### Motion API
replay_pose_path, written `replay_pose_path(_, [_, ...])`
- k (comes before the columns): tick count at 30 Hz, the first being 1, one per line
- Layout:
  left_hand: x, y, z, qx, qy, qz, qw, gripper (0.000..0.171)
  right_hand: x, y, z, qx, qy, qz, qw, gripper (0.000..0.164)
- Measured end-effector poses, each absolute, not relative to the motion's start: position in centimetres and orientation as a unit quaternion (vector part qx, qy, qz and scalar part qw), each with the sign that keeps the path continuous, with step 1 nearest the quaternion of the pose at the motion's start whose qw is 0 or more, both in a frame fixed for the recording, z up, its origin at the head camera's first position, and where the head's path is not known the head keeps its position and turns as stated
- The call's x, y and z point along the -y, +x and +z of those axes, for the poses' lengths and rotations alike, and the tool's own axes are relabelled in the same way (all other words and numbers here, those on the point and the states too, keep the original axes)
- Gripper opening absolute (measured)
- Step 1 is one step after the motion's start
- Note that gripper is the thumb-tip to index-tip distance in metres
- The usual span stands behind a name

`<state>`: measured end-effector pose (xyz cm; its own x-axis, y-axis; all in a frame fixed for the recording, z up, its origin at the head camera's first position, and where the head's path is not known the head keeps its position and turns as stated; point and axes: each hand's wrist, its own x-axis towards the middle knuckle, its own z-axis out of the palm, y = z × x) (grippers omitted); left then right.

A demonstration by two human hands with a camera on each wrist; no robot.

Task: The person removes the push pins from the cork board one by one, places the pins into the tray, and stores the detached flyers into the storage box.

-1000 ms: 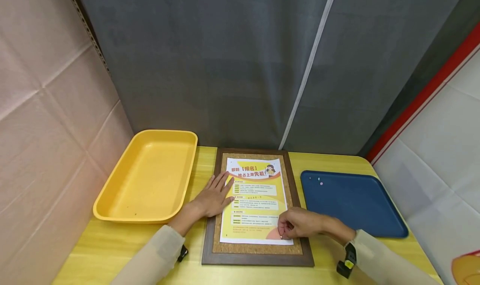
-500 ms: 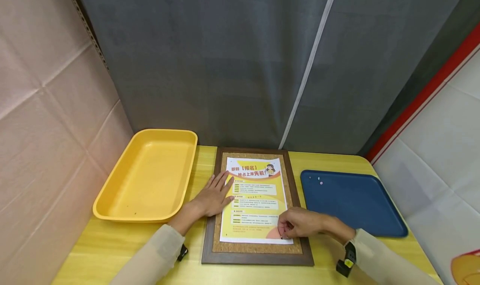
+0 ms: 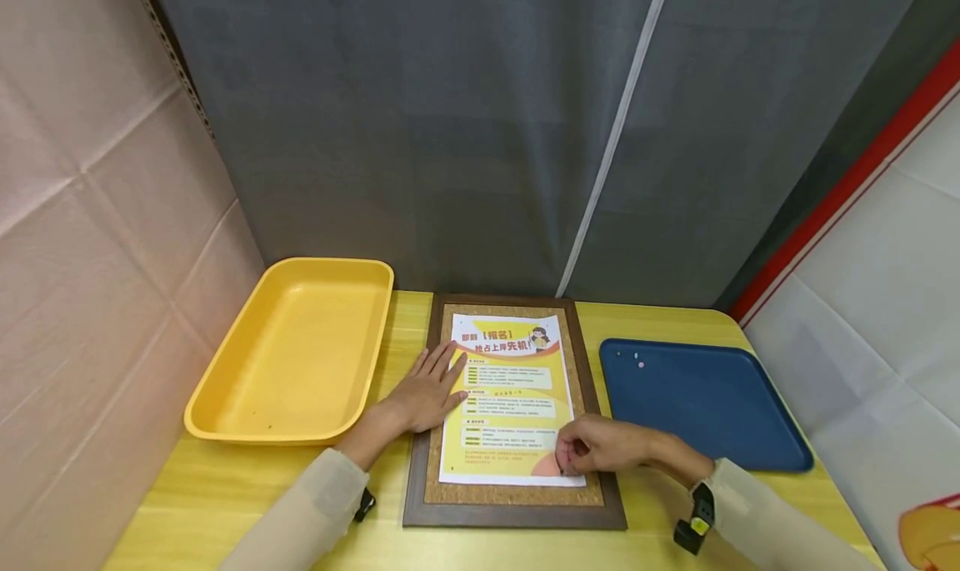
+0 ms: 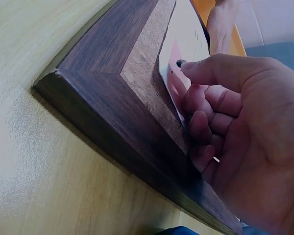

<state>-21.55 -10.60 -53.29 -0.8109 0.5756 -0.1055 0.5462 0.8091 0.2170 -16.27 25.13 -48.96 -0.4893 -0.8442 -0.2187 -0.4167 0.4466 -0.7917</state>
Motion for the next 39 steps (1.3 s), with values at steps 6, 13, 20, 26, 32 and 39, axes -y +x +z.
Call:
replay_pose_path(6, [10.6, -21.9, -53.7, -0.948, 0.295, 0.08, 0.084, 0.072, -25.4, -16.6, -49.3, -0.781, -0.369, -0.398, 0.309, 0.01])
replay_pose_path(13, [10.6, -21.7, -53.1, -0.948, 0.297, 0.08, 0.079, 0.072, -25.8, -17.0, -49.8, -0.772, -0.343, -0.445, 0.297, 0.014])
replay_pose_path(20, [10.4, -21.2, -52.1, -0.946, 0.298, 0.094, 0.088, 0.071, -26.1, -17.3, -50.0, -0.769, -0.289, -0.493, 0.288, 0.014])
replay_pose_path(26, [10.3, -21.1, -51.8, -0.949, 0.297, 0.059, 0.086, 0.071, -26.4, -17.5, -50.0, -0.77, -0.247, -0.517, 0.279, 0.015])
replay_pose_path(32, [10.3, -21.1, -52.1, -0.95, 0.293, 0.056, 0.089, 0.072, -27.1, -18.0, -50.0, -0.776, -0.226, -0.525, 0.267, 0.02])
replay_pose_path(39, [10.3, -21.1, -52.1, -0.95, 0.292, 0.057, 0.09, 0.072, -27.8, -18.4, -49.7, -0.78, -0.223, -0.53, 0.248, 0.022])
